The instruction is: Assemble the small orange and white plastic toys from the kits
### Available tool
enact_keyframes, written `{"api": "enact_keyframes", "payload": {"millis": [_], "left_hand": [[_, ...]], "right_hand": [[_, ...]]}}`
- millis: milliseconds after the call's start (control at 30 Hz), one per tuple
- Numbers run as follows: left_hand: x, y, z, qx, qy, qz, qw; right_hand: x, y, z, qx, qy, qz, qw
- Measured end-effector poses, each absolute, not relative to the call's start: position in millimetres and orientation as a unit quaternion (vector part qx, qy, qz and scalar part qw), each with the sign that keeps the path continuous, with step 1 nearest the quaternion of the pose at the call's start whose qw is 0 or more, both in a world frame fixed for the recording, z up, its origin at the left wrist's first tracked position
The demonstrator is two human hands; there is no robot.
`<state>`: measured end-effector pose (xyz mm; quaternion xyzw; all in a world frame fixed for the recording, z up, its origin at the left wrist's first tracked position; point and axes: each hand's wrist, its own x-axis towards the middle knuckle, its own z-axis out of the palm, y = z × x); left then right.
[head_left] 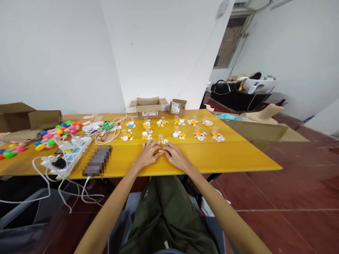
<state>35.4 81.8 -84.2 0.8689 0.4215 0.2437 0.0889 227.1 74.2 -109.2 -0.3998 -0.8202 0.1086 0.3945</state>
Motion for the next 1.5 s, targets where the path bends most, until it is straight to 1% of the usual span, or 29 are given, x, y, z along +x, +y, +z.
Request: {"api": "enact_keyframes", "payload": {"millis": [433,667,833,1067,1500], "left_hand": [[35,82,-85,0.869,0.424,0.238,0.087],[34,84,-88,0.875,0.405,0.254,0.075],[34,84,-87,0.877,0.403,0.250,0.073],[35,82,-83,0.875,0.421,0.226,0.081],[35,82,-82,0.876,0.417,0.225,0.092]], "right_hand": [[226,74,-110,-0.399,-0.826,0.092,0.387],[226,77,-104,-0.397,-0.819,0.130,0.393],[229,86,-100,-0.389,-0.830,0.157,0.369],[230,93,-98,-0.386,-0.838,0.157,0.353],[231,94,-95,-0.407,-0.830,0.185,0.334]]}}
